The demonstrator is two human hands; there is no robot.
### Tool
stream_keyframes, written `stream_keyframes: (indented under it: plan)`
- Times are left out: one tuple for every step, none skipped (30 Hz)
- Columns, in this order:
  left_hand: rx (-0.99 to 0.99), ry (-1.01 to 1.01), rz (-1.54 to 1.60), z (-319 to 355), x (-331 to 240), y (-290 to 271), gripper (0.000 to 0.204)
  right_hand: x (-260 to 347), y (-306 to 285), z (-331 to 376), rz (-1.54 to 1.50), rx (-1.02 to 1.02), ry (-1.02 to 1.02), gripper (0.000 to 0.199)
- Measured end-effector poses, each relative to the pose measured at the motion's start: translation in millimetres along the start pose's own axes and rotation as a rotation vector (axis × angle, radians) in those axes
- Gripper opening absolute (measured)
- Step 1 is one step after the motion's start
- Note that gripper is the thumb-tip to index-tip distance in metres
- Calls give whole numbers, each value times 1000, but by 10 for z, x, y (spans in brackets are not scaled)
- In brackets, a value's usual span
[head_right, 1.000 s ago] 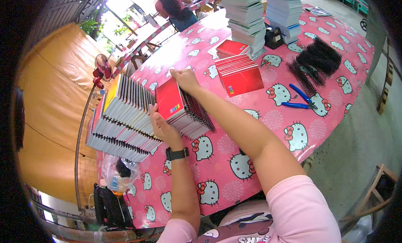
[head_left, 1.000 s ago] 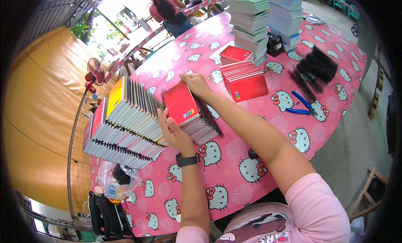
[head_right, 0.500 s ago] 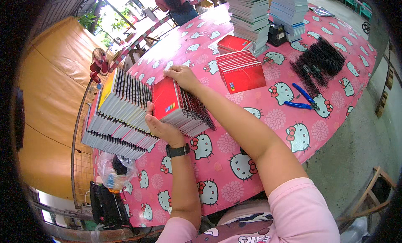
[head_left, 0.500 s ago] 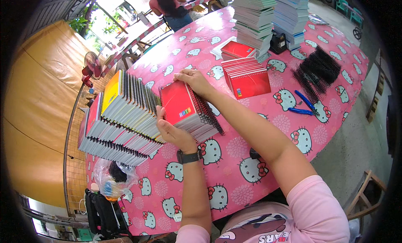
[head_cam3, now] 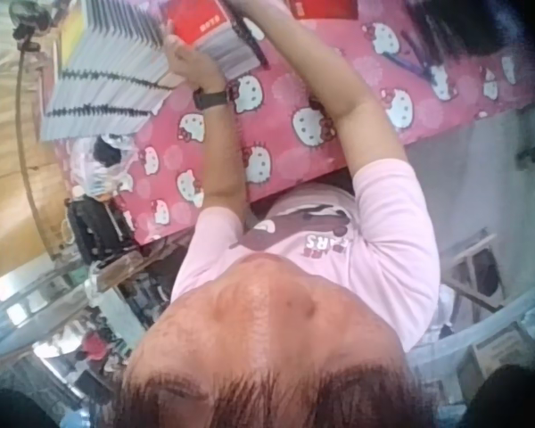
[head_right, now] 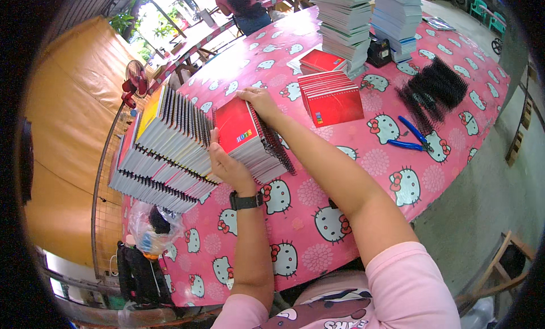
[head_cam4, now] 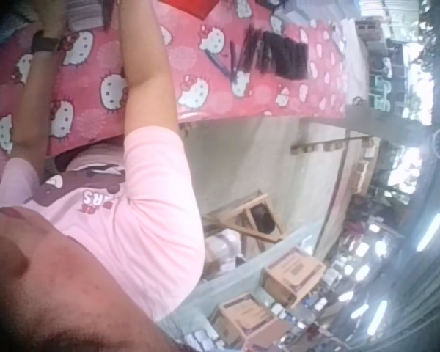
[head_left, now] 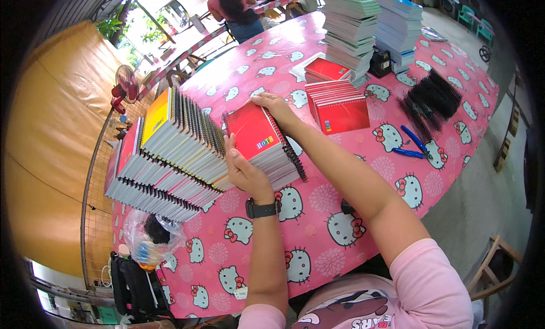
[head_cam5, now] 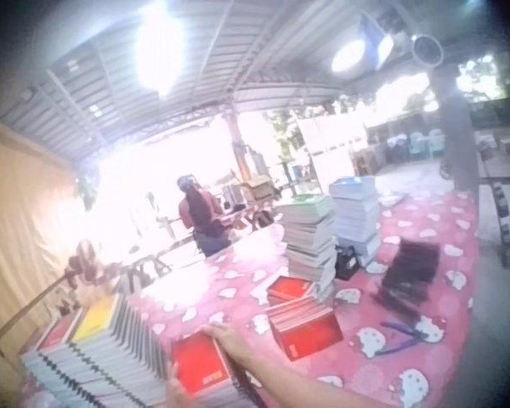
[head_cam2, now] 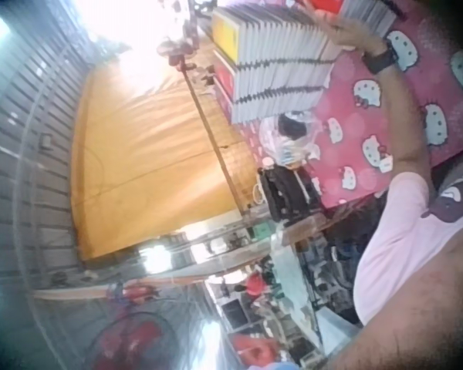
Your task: The person binds notebooks by threading a plastic spiral coil through pre-punched holes in a stack of paper and covers, then uses a small tool to crimp the ends of the coil.
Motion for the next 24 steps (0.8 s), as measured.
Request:
stream_keyframes:
  plan:
    - [-8,-6,17,-1,22,-12,45,-17,5,9,-23,1,15,23]
    - [-20,-18,32,6,44,-26,45,-34,17,14,-45,1,29,24]
    - [-26,-28,49,14,48,-23,46,-30,17,14,-28,-18,6,25]
    - [-31,-38,66,19,51,-21,47,-23,18,14,-11,-37,-19,27]
    - [-34,-28,67,24,58,-25,47,-13,15,18,7,-57,-43,28]
    - [-35,-16,70,27,60,-26,48,-50,-4,28,-14,-40,9,30]
    - [-36,-4,73,33,59,-27,49,-84,-33,56,-34,-24,61,32]
    - [-22,65,4,49,31,-24,50,-119,-53,79,-54,-9,113,34]
    - [-11,133,-68,68,-3,-33,50,-106,-38,109,-66,-27,113,36]
    - [0,201,-140,81,-31,-30,51,-91,-24,139,-77,-46,114,39]
    - [-9,235,-156,77,-35,-27,51,-70,-13,155,-89,-65,115,41]
    - [-13,267,-174,74,-31,-27,51,-52,5,170,-95,-69,116,42]
    - [-17,300,-193,77,-28,-36,51,-38,31,181,-101,-72,117,43]
    - [-22,291,-197,80,-12,-56,50,-28,61,195,-107,-75,119,43]
    - [-28,284,-191,82,-13,-39,50,-45,27,172,-90,-74,119,44]
    - [-33,276,-186,86,-14,-24,50,-61,-4,144,-72,-73,120,44]
    - [-29,275,-178,94,-17,-7,50,-78,-38,124,-54,-71,120,44]
    - [-30,275,-175,92,-14,-12,50,-79,-37,122,-54,-66,116,44]
    - [-31,276,-172,90,-11,-14,50,-78,-42,127,-54,-61,111,43]
    - [-31,258,-158,84,0,-16,51,-77,-44,130,-53,-56,106,42]
    - [-31,241,-147,77,10,-31,51,-61,-12,145,-93,-53,104,41]
    - [-31,224,-137,70,19,-46,52,-42,18,159,-132,-51,102,39]
    - [-54,182,-39,61,39,-63,53,-22,51,169,-171,-48,101,38]
    - [-74,137,63,59,47,-46,53,6,40,148,-173,-39,53,36]
Point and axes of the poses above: each hand's wrist, its own z-axis away from the middle knuckle, its own y-axis out of the palm, x = y × z, the point moved 4 cm from there along -z, towards the middle knuckle, and after that the axes turned 3 degrees about -y, right-handed, at the moved point
